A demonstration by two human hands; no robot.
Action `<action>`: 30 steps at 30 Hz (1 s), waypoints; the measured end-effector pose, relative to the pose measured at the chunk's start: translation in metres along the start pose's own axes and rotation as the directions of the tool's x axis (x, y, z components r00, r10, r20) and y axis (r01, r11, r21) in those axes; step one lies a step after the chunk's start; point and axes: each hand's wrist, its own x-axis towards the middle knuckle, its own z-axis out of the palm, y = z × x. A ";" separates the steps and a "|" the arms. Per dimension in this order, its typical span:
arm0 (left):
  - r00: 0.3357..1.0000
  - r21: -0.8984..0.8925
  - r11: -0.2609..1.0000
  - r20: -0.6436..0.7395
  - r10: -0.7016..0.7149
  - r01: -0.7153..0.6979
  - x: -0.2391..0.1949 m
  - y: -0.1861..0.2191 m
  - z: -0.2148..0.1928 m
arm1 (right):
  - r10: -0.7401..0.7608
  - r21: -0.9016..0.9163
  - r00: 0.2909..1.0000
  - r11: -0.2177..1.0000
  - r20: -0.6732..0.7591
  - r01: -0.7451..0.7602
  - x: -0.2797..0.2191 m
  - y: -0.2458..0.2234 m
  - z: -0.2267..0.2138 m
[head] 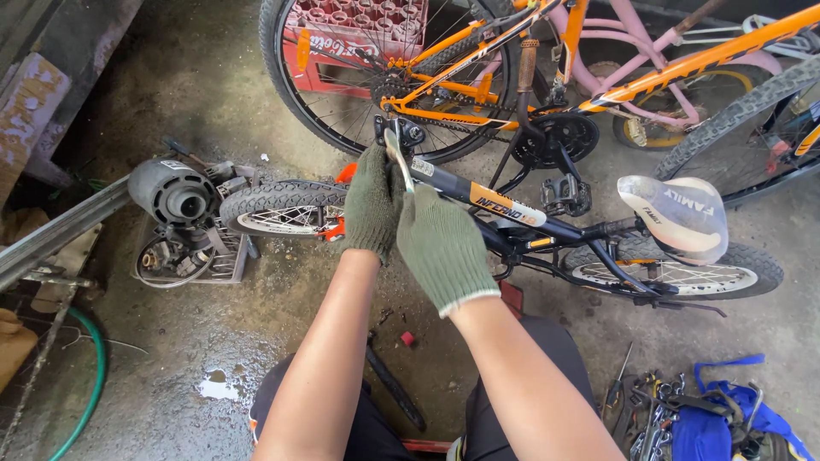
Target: The person uses a toothbrush to scrub the black seat post clamp of a bicycle. The bicycle is positioned upside down, and the person scrubs the clamp area thoroughly with the brush.
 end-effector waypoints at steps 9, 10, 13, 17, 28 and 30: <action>0.997 0.136 0.990 0.063 0.034 -0.043 -0.002 0.033 -0.030 | 0.031 -0.021 1.000 0.999 0.004 -0.031 0.010 0.001 -0.005; 0.998 0.137 0.990 0.062 0.033 -0.041 -0.002 0.031 -0.028 | 0.029 -0.020 1.000 0.999 0.006 -0.029 0.004 0.003 -0.005; 0.998 0.093 0.994 0.044 0.050 -0.054 -0.003 0.027 -0.025 | 0.032 -0.022 0.999 0.999 0.021 -0.032 0.001 0.005 -0.004; 0.996 -0.011 1.000 0.092 -0.018 0.019 0.000 0.078 -0.052 | 0.057 -0.028 0.998 0.998 0.021 -0.056 0.037 -0.003 -0.003; 0.998 0.031 0.999 0.056 -0.041 0.039 -0.003 0.050 -0.033 | 0.065 -0.042 0.997 0.997 0.045 -0.064 0.011 0.009 -0.009; 0.999 0.074 0.997 0.038 -0.037 0.034 0.001 0.073 -0.045 | 0.077 -0.045 0.996 0.996 0.052 -0.075 0.036 0.003 -0.008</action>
